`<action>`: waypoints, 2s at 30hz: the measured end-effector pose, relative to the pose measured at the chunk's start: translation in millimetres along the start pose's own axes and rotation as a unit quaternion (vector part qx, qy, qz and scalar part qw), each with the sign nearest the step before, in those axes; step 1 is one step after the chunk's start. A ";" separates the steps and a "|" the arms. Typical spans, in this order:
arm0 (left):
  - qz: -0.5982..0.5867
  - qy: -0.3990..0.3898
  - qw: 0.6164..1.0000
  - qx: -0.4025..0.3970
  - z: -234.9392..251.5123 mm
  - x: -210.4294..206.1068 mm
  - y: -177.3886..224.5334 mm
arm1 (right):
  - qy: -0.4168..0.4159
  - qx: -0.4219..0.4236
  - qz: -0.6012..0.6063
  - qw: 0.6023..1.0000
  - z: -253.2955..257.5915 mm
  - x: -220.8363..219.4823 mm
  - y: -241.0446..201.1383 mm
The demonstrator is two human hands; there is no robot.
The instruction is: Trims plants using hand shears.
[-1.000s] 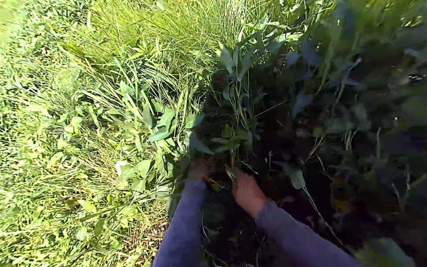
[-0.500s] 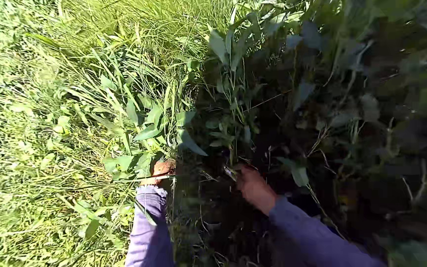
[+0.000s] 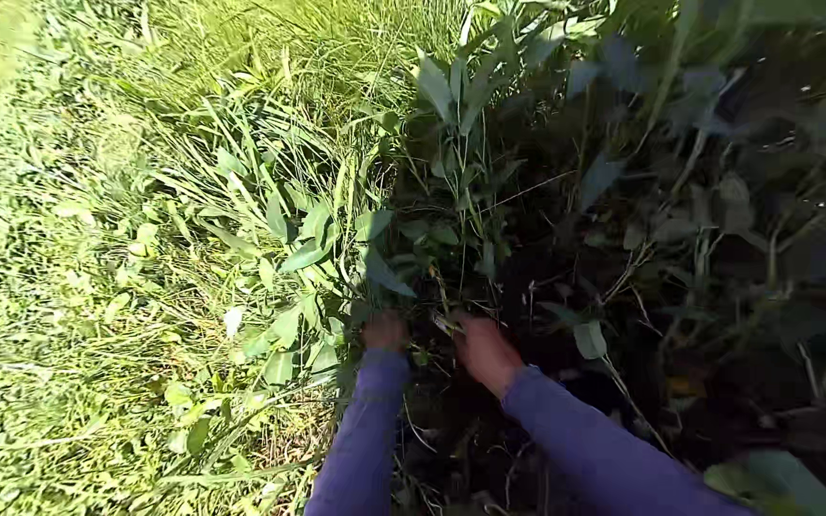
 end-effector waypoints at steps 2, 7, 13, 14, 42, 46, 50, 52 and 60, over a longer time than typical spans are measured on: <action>0.021 -0.017 0.999 -0.024 -2.2 0.5 -5.1 | -0.026 0.008 -0.018 0.999 -0.9 4.0 -0.5; -0.193 -0.010 0.979 -0.068 -27.1 28.0 -59.8 | -0.036 0.036 0.003 0.999 -14.1 25.3 -0.1; -0.173 0.077 0.978 -0.087 -30.4 47.0 -43.3 | 0.098 0.070 0.053 0.991 -45.7 41.3 4.7; -0.153 0.063 0.982 -0.095 -28.0 36.1 -27.5 | 0.108 0.073 0.056 0.990 -49.8 44.6 8.0; -0.132 0.002 0.977 -0.169 -1.1 -34.2 28.7 | 0.113 0.127 0.103 0.980 -94.4 72.7 51.2; -0.145 -0.040 0.972 -0.180 -15.4 -28.4 1.8 | 0.118 0.136 0.097 0.979 -97.8 80.2 49.8; -0.182 -0.026 0.964 -0.191 -19.9 -57.0 10.9 | 0.124 0.144 0.091 0.978 -93.5 79.0 55.0; -0.183 0.019 0.961 -0.204 -14.9 -58.6 14.4 | 0.118 0.148 0.095 0.977 -91.2 75.1 50.2; -0.170 0.005 0.982 -0.084 -13.0 16.6 -43.3 | 0.086 0.132 0.102 0.982 -91.0 73.1 32.8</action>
Point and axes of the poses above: each hand's wrist, its own z-axis towards the middle knuckle, its own x-axis out of the back of the hand, y = z × x, the point moved 7 cm from there along z, towards the middle knuckle, and after that the axes turned 9 degrees about -y, right-handed, at the moved point
